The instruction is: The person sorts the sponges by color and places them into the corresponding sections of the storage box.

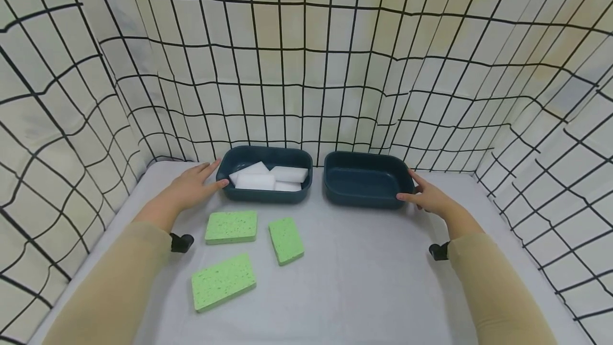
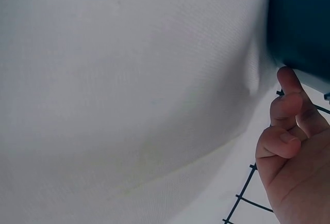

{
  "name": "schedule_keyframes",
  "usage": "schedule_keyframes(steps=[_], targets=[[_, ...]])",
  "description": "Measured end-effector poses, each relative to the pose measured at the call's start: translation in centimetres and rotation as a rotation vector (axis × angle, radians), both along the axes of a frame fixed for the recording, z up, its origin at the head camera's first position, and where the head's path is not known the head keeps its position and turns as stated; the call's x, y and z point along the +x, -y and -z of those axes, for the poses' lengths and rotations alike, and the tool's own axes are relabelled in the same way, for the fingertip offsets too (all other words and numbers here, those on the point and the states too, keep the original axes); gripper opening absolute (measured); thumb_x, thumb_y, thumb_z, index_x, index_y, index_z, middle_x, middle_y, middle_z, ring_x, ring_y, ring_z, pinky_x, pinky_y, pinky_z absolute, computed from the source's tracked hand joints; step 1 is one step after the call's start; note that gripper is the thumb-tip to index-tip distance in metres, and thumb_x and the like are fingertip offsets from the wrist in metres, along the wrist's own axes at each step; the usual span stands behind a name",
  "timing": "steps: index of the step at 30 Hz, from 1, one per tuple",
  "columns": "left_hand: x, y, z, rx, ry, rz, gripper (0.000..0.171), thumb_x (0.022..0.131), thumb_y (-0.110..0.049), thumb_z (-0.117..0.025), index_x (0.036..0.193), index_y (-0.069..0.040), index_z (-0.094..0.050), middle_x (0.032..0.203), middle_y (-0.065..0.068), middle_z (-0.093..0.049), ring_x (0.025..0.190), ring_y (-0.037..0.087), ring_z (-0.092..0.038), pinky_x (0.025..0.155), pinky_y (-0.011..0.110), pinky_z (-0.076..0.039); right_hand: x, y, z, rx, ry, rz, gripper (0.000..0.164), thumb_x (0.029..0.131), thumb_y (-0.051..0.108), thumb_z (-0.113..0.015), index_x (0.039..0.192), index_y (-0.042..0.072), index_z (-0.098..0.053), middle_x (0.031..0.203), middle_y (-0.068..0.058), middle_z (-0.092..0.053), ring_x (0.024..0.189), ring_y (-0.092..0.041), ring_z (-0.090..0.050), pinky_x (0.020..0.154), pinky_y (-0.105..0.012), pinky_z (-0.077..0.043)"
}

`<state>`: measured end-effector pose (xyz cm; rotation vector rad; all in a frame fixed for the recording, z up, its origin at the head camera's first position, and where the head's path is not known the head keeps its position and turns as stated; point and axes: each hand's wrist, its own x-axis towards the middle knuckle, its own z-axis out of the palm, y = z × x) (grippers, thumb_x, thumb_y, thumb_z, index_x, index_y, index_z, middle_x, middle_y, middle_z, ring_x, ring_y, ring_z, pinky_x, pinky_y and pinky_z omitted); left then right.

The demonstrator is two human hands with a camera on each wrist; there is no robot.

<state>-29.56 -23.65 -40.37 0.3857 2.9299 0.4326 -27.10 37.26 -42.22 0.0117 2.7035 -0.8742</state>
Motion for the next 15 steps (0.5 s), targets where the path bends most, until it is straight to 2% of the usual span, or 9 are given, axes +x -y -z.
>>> schedule_keyframes(steps=[9, 15], targets=[[1.2, -0.5, -1.0, 0.005, -0.084, 0.053, 0.090, 0.092, -0.074, -0.043, 0.161, -0.025, -0.012, 0.160, 0.024, -0.021, 0.143, 0.051, -0.018, 0.109, 0.074, -0.016, 0.0, 0.1, 0.0, -0.024, 0.009, 0.007, 0.107, 0.088, 0.060, -0.066, 0.160, 0.028, 0.005, 0.101, -0.014, -0.054, 0.073, -0.024, -0.054, 0.060, -0.032, -0.040], [2.7, -0.9, -1.9, 0.026, -0.120, 0.089, 0.092, 0.087, -0.078, -0.047, 0.160, -0.030, -0.018, 0.160, 0.021, -0.026, 0.144, 0.049, -0.022, 0.109, 0.072, -0.019, 0.0, 0.1, 0.0, -0.044, 0.015, 0.011, 0.108, 0.087, 0.060, -0.067, 0.160, 0.028, 0.006, 0.097, -0.013, -0.054, 0.068, -0.023, -0.051, 0.057, -0.031, -0.039]])
